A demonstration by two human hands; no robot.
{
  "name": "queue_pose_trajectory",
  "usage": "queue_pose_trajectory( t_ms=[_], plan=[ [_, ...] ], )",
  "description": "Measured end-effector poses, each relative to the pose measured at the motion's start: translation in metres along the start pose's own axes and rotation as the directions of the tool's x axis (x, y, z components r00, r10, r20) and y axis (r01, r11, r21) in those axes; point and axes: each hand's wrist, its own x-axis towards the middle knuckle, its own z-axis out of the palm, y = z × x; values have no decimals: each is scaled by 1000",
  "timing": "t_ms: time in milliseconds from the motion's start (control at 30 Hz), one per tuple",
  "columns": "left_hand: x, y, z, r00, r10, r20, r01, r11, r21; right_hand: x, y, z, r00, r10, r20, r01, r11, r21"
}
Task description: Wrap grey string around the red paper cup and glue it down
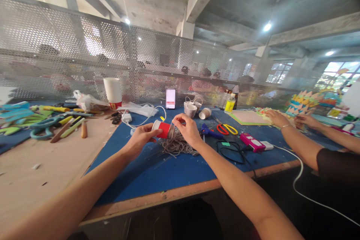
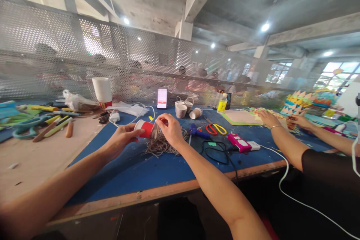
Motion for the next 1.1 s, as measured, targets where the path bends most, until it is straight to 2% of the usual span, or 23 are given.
queue_pose_trajectory(
  t_ms=[1100],
  plan=[
    [-1,2,0,1000,26,-1,-25,999,39,-1,-1,-2,1000,6,11,-6,1000,-9]
  ],
)
